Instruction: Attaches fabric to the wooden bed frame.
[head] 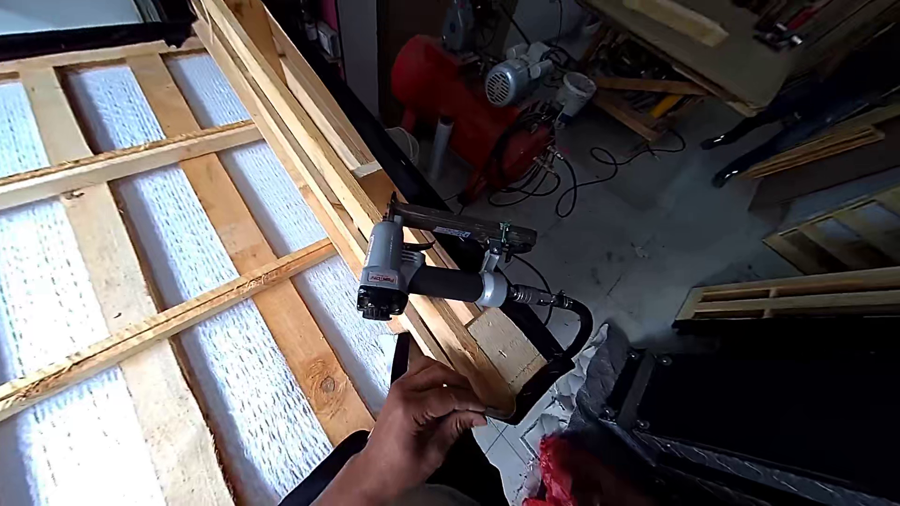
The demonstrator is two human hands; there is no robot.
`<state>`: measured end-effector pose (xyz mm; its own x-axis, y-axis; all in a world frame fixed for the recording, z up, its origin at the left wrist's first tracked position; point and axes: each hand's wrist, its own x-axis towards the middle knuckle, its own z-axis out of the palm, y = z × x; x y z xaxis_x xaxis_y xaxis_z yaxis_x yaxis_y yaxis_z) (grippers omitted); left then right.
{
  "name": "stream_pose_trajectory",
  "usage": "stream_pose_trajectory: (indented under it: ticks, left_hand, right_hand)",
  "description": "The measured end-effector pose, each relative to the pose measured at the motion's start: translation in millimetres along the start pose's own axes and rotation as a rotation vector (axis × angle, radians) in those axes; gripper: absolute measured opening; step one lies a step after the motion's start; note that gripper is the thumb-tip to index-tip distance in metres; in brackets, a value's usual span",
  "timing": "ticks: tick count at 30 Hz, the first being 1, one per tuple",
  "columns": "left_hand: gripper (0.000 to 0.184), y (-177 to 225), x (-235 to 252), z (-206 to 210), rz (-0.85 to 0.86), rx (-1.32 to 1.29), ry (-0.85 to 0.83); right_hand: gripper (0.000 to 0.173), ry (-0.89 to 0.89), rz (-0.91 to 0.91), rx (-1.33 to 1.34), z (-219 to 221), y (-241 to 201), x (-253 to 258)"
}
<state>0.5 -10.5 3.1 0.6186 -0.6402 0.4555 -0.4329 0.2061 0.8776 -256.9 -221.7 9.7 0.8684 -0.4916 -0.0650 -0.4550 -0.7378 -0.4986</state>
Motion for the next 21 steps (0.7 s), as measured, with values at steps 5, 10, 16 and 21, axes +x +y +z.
stream_pose_trajectory:
  ticks: [5,10,16,21]
  left_hand:
    - [0.015,0.9,2.9,3.5,-0.032,0.062,-0.003]
    - [0.014,5.6,0.5,21.3,-0.025,0.140,0.153]
    - [0.017,0.6,12.6,49.5,-0.027,0.290,0.335]
    - [0.010,21.4,26.6,37.6,-0.162,0.356,0.232]
  right_hand:
    - [0.038,0.266,-0.756,-0.165,-61.4,-175.2,189.5]
    - [0.091,-0.341,-0.860,-0.467,-34.7,-249.3,258.7]
    - [0.057,-0.099,-0.791,-0.185,-123.8,-235.4,236.1]
    - [0.056,-0.406,-0.847,-0.067,-212.7,-167.2,184.5]
